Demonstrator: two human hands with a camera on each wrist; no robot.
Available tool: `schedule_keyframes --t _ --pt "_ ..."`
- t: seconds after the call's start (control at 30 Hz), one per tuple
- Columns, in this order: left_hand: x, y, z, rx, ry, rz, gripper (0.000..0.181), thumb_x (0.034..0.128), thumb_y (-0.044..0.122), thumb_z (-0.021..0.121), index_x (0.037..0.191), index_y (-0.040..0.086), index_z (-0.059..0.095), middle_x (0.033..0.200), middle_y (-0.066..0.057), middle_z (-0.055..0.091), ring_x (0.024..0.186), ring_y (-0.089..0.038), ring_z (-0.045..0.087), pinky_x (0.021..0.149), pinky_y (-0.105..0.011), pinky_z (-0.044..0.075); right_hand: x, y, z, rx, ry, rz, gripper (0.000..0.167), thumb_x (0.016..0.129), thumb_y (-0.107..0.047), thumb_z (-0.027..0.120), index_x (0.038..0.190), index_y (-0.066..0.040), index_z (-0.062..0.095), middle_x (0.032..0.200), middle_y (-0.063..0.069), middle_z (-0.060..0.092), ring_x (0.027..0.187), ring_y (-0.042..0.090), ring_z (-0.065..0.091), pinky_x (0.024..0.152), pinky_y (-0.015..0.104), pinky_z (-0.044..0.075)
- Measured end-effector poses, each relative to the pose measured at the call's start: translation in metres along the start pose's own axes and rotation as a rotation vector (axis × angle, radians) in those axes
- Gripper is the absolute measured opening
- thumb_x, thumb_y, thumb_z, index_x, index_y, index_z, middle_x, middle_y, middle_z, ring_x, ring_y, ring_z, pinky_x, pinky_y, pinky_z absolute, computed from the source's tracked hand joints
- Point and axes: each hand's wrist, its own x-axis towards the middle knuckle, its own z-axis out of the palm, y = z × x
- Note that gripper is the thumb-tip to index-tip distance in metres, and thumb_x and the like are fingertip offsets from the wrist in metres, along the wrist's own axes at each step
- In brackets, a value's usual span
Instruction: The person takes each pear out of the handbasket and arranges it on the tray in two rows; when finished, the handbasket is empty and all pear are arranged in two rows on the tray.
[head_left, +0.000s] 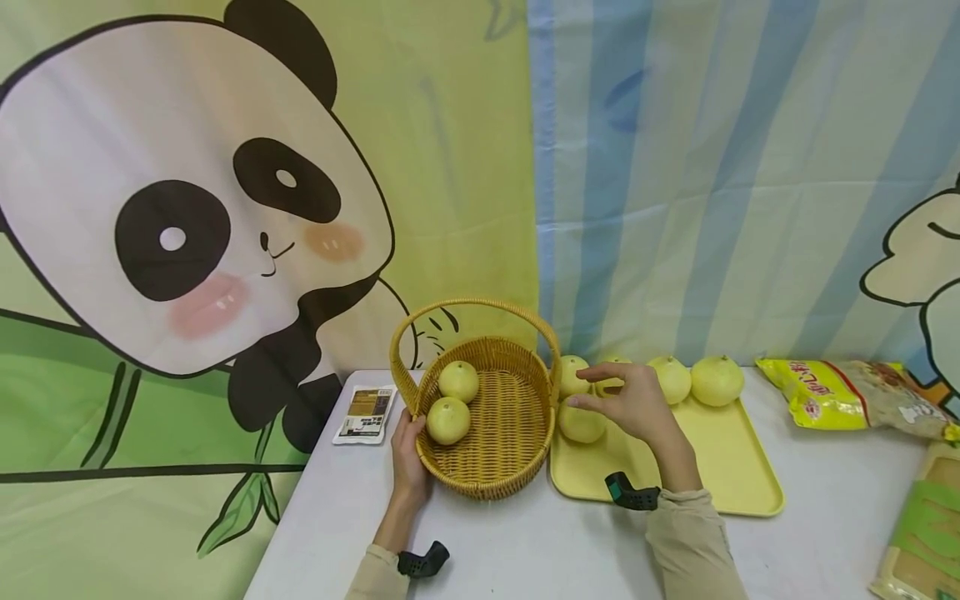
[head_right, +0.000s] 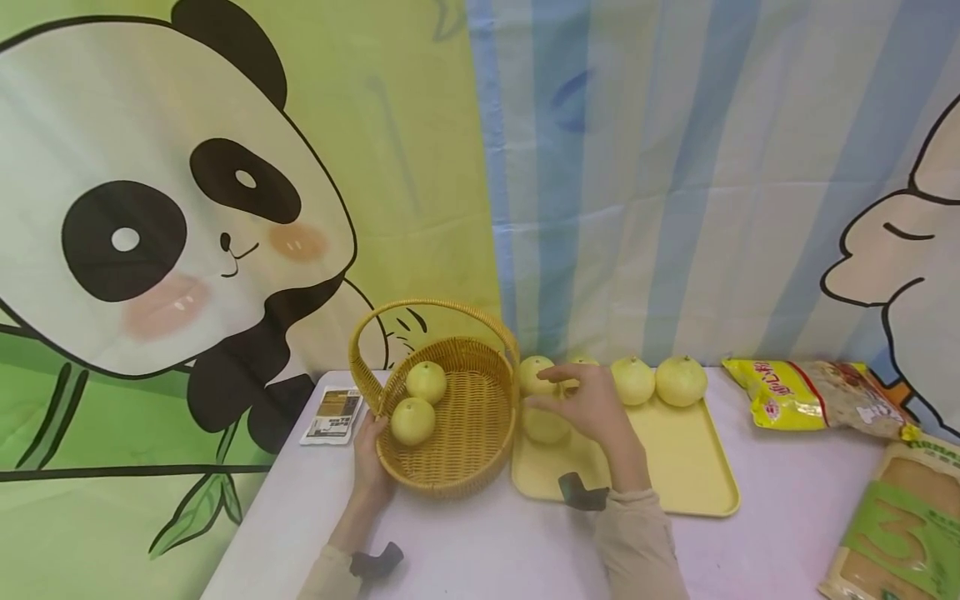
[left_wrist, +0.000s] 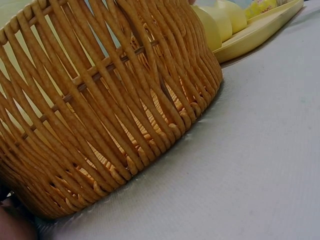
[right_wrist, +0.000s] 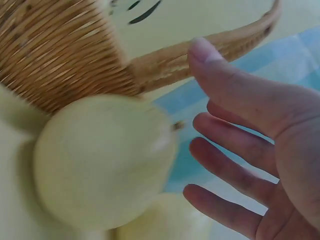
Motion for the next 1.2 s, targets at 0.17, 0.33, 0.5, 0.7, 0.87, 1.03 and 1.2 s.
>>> schedule_keyframes --t 0.17,0.33,0.5,0.7,0.87,1.03,1.2 --pt "0.0 -0.001 0.0 0.0 0.002 0.005 0.052 0.108 0.023 0.035 0.157 0.009 0.045 0.159 -0.013 0.049 0.148 -0.023 0.044 0.11 -0.012 0.038 -0.001 -0.026 -0.007 0.033 0.033 -0.035 0.029 0.087 -0.029 0.089 0.109 -0.012 0.083 0.111 0.008 0.08 0.104 0.028 0.075 0.085 0.035 0.065" --pt "0.0 0.0 -0.002 0.008 0.012 0.007 0.051 0.1083 0.023 0.035 0.156 0.01 0.047 0.157 -0.012 0.05 0.145 -0.021 0.046 0.11 -0.012 0.039 -0.003 -0.056 0.004 0.133 -0.057 -0.1 0.026 0.088 -0.027 0.088 0.111 -0.014 0.082 0.105 0.002 0.08 0.096 0.022 0.076 0.079 0.03 0.064" --pt "0.001 0.001 -0.002 -0.017 -0.001 0.017 0.051 0.1088 0.023 0.036 0.157 0.008 0.046 0.158 -0.014 0.049 0.146 -0.022 0.045 0.111 -0.013 0.038 0.0 -0.071 0.031 0.211 -0.193 -0.102 0.043 0.089 -0.029 0.087 0.126 -0.01 0.076 0.12 0.011 0.078 0.11 0.03 0.074 0.088 0.033 0.063" --pt "0.0 0.001 -0.001 -0.013 -0.012 0.016 0.053 0.1086 0.021 0.036 0.159 0.007 0.044 0.16 -0.016 0.048 0.149 -0.026 0.043 0.112 -0.012 0.037 0.004 -0.071 0.067 0.227 -0.246 -0.061 0.054 0.092 -0.031 0.085 0.137 -0.006 0.069 0.134 0.014 0.072 0.124 0.038 0.068 0.099 0.045 0.06" --pt "0.001 0.0 -0.001 -0.024 -0.001 0.006 0.052 0.108 0.02 0.036 0.158 0.007 0.045 0.159 -0.015 0.049 0.146 -0.021 0.045 0.111 -0.012 0.038 0.007 -0.068 0.089 0.226 -0.298 -0.032 0.055 0.098 -0.033 0.078 0.144 -0.007 0.064 0.142 0.016 0.067 0.131 0.036 0.064 0.106 0.051 0.056" --pt "0.001 -0.001 0.0 -0.023 0.0 -0.001 0.051 0.1076 0.02 0.037 0.156 0.007 0.046 0.157 -0.015 0.051 0.139 -0.015 0.05 0.111 -0.013 0.04 0.008 -0.071 0.108 0.205 -0.315 -0.002 0.062 0.098 -0.034 0.077 0.148 -0.003 0.058 0.149 0.018 0.062 0.137 0.038 0.06 0.112 0.057 0.05" --pt "0.001 -0.002 -0.001 0.002 0.003 0.015 0.052 0.1071 0.022 0.037 0.156 0.009 0.047 0.155 -0.015 0.053 0.138 -0.017 0.051 0.109 -0.013 0.042 0.009 -0.076 0.133 0.167 -0.352 0.024 0.072 0.095 -0.039 0.079 0.153 -0.004 0.053 0.153 0.019 0.059 0.141 0.041 0.055 0.114 0.059 0.047"
